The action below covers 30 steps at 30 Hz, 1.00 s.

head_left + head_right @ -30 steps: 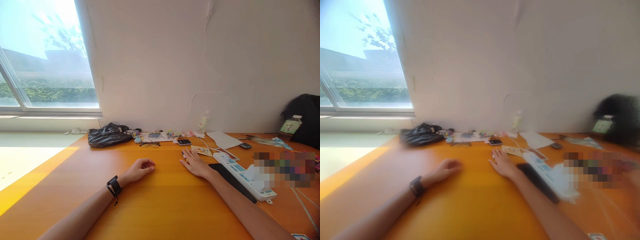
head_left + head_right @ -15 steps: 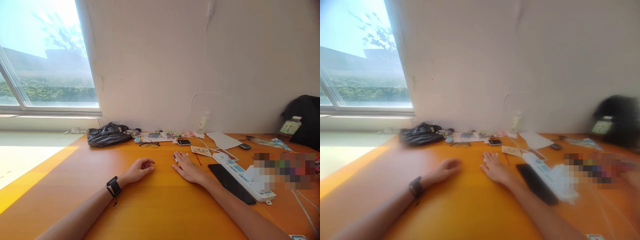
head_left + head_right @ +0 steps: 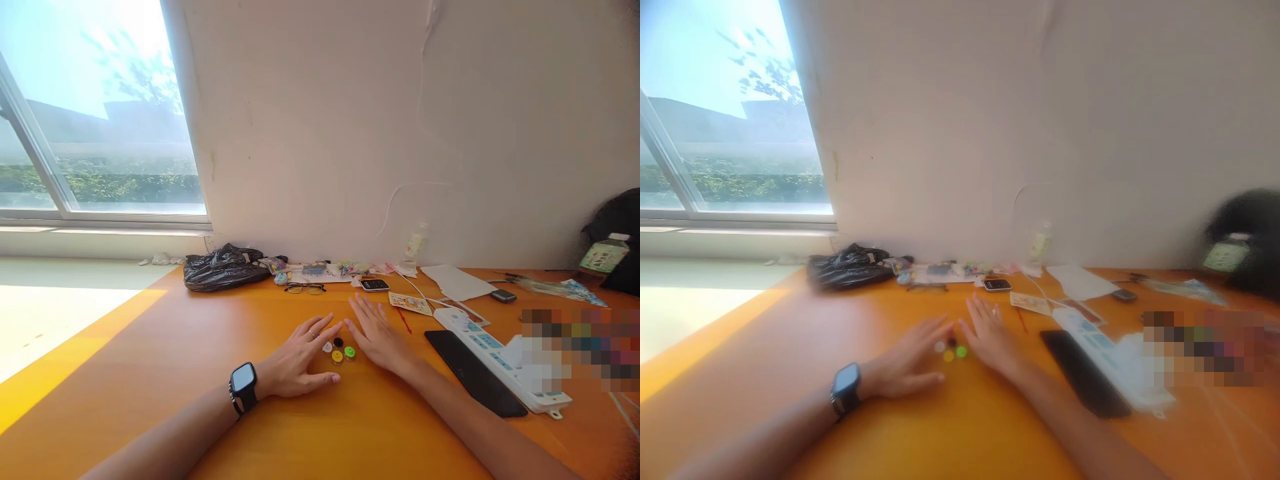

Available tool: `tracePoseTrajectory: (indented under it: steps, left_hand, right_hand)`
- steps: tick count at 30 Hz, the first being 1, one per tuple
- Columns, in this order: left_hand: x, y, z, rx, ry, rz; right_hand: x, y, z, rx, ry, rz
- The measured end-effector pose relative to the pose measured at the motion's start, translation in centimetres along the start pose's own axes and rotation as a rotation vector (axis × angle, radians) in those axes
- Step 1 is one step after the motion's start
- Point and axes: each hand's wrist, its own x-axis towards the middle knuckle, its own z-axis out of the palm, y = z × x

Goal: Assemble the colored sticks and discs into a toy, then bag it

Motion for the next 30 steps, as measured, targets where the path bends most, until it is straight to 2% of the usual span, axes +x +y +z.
tracePoseTrajectory:
  steps: [3, 6, 8, 12, 19, 25, 27, 30]
  left_hand:
    - [0.4, 0.9, 0.3, 0.041, -0.071, 0.046]
    - [0.7, 1.4, 0.3, 0.041, -0.104, 0.094]
    - [0.8, 1.4, 0.2, 0.026, -0.121, 0.105]
    - [0.8, 1.5, 0.1, 0.035, -0.136, 0.084]
    - [0.5, 1.2, 0.6, 0.048, -0.093, 0.067]
    - [0.6, 1.2, 0.5, 0.052, -0.065, 0.106]
    - [1.0, 1.3, 0.3, 0.070, -0.067, 0.143]
    - [1.6, 1.2, 0.5, 0.109, -0.059, 0.163]
  right_hand:
    - [0.6, 3.2, 0.2, -0.183, 0.004, 0.246]
    - [0.7, 5.0, 0.8, -0.250, -0.028, 0.361]
    - [0.7, 5.4, 1.2, -0.259, -0.048, 0.330]
    - [0.7, 5.0, 1.6, -0.212, -0.090, 0.172]
    - [-0.2, 2.2, 0.8, -0.048, -0.168, 0.004]
    - [-0.6, 0.4, 1.5, 0.132, -0.197, -0.204]
    - [-0.5, 0.4, 1.4, 0.143, -0.164, -0.202]
    - [0.0, 1.2, 0.5, 0.083, -0.024, -0.096]
